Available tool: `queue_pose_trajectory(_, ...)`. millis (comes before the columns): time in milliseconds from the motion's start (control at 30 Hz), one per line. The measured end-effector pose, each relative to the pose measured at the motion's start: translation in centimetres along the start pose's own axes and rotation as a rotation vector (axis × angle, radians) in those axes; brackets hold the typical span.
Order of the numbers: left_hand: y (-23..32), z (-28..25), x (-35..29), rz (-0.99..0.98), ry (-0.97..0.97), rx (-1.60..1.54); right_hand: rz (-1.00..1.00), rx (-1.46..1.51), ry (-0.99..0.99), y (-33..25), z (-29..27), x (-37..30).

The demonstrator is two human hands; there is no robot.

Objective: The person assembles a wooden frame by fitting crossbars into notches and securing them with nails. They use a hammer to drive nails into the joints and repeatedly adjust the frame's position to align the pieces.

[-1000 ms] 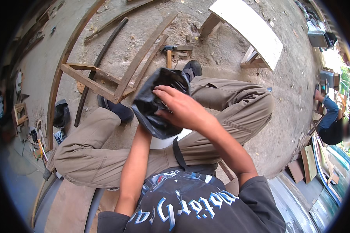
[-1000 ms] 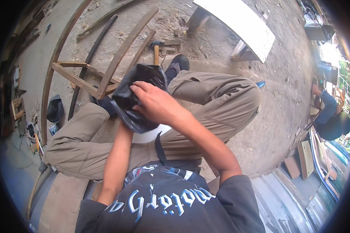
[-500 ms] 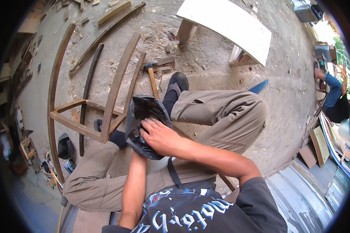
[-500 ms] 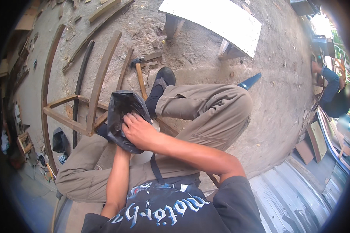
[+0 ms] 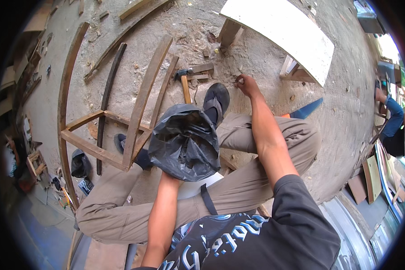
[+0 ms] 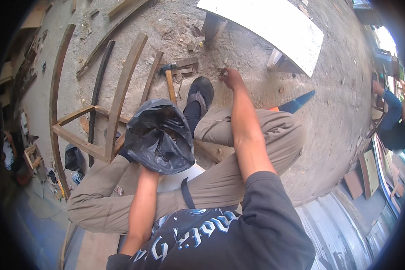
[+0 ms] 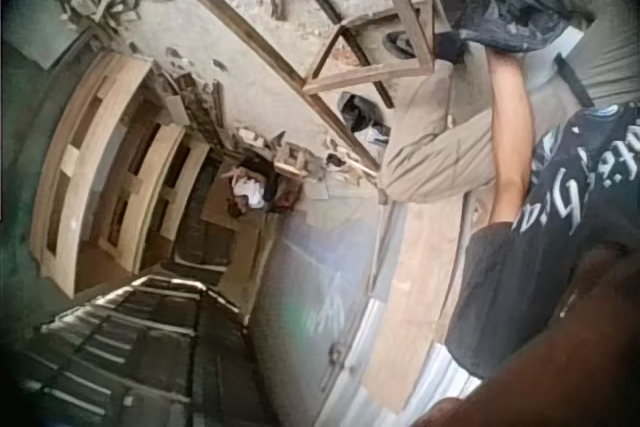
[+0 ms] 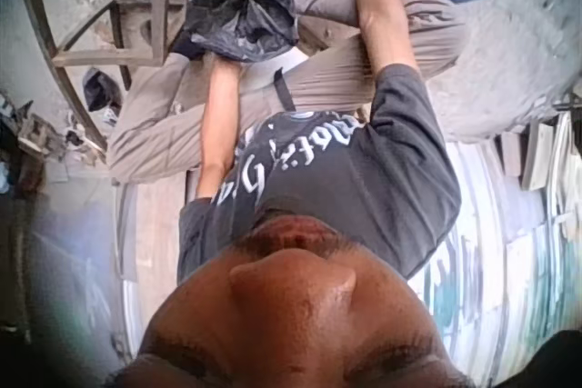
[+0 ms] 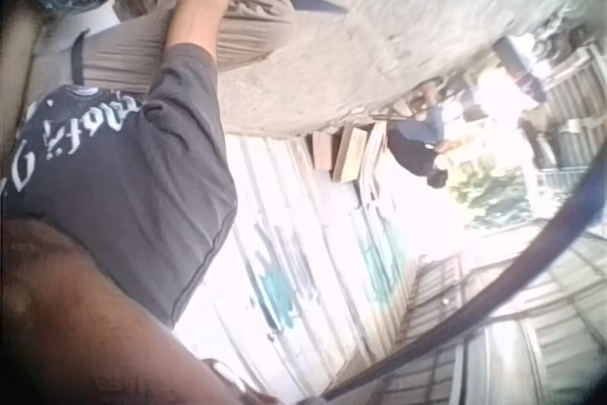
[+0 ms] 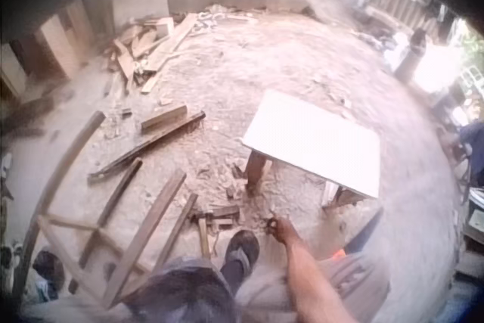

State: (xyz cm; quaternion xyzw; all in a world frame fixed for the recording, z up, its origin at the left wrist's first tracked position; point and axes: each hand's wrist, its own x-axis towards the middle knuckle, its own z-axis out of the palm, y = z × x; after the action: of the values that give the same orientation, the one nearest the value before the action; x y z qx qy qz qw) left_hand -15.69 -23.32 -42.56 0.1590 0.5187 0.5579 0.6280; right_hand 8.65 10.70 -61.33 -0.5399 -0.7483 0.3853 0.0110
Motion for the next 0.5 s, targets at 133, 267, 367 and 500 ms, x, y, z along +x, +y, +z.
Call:
queue_pose_trajectory(133,-0.4,0.3,-0.2,-0.010,0.014,-0.004,0.008,-0.051,-0.098,-0.8,0.7,0.0)
queue_pose_trajectory(267,0.3,0.9,0.4,0.011,0.000,-0.002,-0.075,-0.114,-0.083,-0.3,1.2,0.4)
queue_pose_trajectory(367,0.8,1.2,1.0,0.047,0.002,-0.005,-0.021,0.051,-0.191,-0.8,-0.7,-0.5)
queue_pose_trajectory(500,1.3,1.5,1.2,0.105,0.008,-0.012,-0.020,0.276,-0.297,-5.5,-4.7,-1.9)
